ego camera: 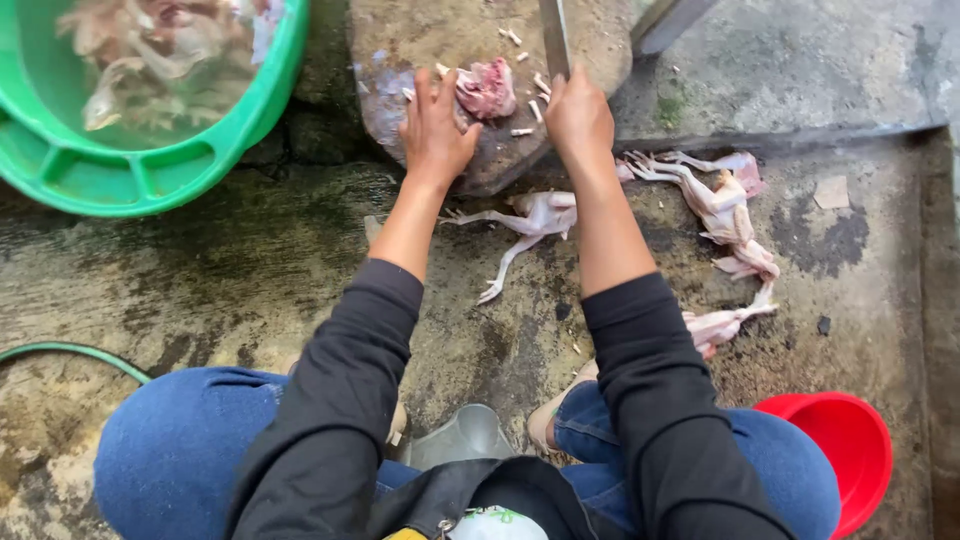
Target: Chopping whole raw chickens into smaller pieces on a wooden block using a cleaver.
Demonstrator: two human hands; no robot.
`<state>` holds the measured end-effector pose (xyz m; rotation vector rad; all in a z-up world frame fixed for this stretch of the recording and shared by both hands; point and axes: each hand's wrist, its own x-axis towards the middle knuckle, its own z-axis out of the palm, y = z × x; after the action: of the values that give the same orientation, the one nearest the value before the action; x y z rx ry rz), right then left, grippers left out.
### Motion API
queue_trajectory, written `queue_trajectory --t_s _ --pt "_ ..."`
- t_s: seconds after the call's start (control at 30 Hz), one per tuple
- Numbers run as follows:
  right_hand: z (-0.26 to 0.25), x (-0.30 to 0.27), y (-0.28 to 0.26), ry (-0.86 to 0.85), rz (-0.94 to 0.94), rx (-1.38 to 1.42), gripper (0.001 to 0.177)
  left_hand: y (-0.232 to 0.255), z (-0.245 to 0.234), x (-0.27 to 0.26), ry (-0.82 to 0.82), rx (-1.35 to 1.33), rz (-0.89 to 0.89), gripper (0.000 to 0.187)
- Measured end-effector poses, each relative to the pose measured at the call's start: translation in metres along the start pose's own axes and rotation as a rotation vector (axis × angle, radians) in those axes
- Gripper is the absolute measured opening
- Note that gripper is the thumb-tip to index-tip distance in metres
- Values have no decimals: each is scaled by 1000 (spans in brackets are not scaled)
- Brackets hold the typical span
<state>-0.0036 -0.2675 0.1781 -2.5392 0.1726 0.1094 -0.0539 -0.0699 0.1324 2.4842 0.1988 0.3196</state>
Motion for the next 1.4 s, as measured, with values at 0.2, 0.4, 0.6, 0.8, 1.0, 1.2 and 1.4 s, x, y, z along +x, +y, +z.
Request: queue_trajectory --t_s 0.2,0.4,0.6,0.8,1.0,1.2,1.4 --pt "42 28 87 27 -141 -108 27 23 69 49 -58 341 129 70" --pt "42 21 76 25 -115 -102 28 -3 73 66 9 165 20 51" --pt "34 14 68 -3 -68 -99 28 -69 -11 94 114 -1191 -578 33" --pt "38 27 81 -12 -81 -82 29 -212 -45 148 234 -1728 231 34" --pt "56 47 110 18 -173 -75 31 -6 38 -4 352 -486 171 18" --pt "48 35 97 16 -138 -55 31 4 194 -145 62 -145 485 47" --pt "42 34 93 -26 -84 -37 32 -24 198 -148 -802 43 78 39"
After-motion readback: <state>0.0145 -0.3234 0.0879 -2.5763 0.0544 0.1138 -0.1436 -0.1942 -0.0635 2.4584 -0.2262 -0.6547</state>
